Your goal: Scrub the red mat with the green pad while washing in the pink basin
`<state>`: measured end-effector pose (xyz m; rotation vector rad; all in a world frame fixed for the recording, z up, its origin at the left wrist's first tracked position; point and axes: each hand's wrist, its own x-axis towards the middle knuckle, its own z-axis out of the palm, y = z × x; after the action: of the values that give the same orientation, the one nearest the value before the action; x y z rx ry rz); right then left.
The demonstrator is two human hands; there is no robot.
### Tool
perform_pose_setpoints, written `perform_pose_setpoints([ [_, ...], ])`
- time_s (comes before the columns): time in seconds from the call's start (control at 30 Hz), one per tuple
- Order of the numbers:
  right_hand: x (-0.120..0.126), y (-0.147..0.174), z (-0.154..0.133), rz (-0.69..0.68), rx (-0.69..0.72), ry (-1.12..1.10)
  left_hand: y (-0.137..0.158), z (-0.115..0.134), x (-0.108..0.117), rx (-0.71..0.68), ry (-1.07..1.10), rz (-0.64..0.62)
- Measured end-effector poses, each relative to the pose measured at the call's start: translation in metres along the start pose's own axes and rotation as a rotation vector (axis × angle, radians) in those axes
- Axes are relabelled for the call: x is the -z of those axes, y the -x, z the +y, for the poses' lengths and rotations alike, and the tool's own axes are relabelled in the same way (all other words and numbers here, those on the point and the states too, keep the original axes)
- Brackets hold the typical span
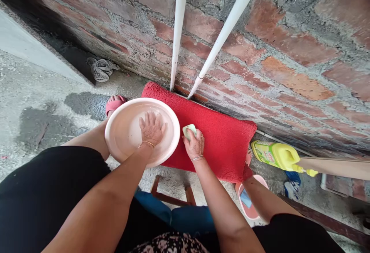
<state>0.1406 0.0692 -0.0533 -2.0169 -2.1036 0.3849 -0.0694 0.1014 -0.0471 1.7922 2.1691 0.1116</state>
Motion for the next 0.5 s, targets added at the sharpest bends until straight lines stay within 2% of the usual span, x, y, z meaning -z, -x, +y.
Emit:
perform_pose_setpoints([
  [0.27, 0.017, 0.026, 0.075, 0.143, -0.145, -0.009, 0.001, -0.003, -0.004, -0.021, 0.01, 0.032],
  [0.5, 0.04, 0.06, 0.15, 0.266, -0.43, -0.039, 0.0, -0.003, -0.004, -0.02, -0.014, 0.038],
])
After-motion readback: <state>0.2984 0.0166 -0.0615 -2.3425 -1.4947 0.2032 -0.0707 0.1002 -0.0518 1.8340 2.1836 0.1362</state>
